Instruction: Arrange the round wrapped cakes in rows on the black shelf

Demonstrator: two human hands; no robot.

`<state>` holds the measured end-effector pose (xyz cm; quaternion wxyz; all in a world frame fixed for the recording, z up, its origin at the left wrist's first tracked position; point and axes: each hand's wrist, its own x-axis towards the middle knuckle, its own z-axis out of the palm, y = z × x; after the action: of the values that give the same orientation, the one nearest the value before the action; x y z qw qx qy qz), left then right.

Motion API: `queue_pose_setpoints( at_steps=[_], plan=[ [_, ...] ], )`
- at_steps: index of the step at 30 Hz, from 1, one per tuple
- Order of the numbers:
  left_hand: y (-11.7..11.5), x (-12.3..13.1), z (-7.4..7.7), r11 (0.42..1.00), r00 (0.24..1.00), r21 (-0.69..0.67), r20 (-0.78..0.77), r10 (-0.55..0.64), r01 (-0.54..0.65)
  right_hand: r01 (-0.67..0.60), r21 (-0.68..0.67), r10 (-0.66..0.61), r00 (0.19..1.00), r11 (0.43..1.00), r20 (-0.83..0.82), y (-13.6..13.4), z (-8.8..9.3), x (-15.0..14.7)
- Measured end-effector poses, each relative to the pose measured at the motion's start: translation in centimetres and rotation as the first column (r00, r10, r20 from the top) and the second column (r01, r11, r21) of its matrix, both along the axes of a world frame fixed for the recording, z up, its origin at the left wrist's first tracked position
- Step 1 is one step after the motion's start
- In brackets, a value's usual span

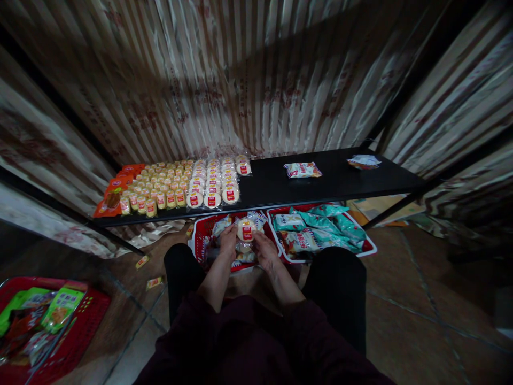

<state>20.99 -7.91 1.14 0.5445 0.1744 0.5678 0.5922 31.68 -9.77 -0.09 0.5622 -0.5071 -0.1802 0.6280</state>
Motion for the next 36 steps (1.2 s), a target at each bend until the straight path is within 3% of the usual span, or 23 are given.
queue_pose_setpoints(
  at_steps=[5, 11, 19, 27, 36],
  plan=[
    [0.0, -0.4, -0.4, 0.999, 1.0, -0.031, 0.013, 0.016, -0.016, -0.007, -0.069, 0.003, 0.998, 0.998, -0.062, -0.1, 0.3, -0.2],
    [0.0, -0.6, 0.2, 0.997, 0.995, -0.049, 0.08, -0.052, 0.056, 0.018, -0.071, -0.023, 0.998, 0.997, -0.062, -0.4, 0.1, -0.4],
    [0.1, -0.6, 1.1, 0.996, 0.984, -0.085, 0.174, 0.026, -0.011, 0.02, -0.096, -0.023, 0.999, 0.995, -0.024, -0.6, 0.1, -0.5],
    [0.2, -0.7, 0.9, 0.987, 0.974, -0.102, 0.174, 0.143, -0.127, 0.021, -0.099, -0.024, 0.999, 0.995, -0.028, -0.5, 0.4, -1.0],
    [0.2, -0.5, 0.1, 0.992, 0.992, -0.098, 0.088, 0.086, -0.077, 0.093, -0.116, -0.101, 0.992, 0.989, -0.072, -0.6, 0.2, -0.9]
  ],
)
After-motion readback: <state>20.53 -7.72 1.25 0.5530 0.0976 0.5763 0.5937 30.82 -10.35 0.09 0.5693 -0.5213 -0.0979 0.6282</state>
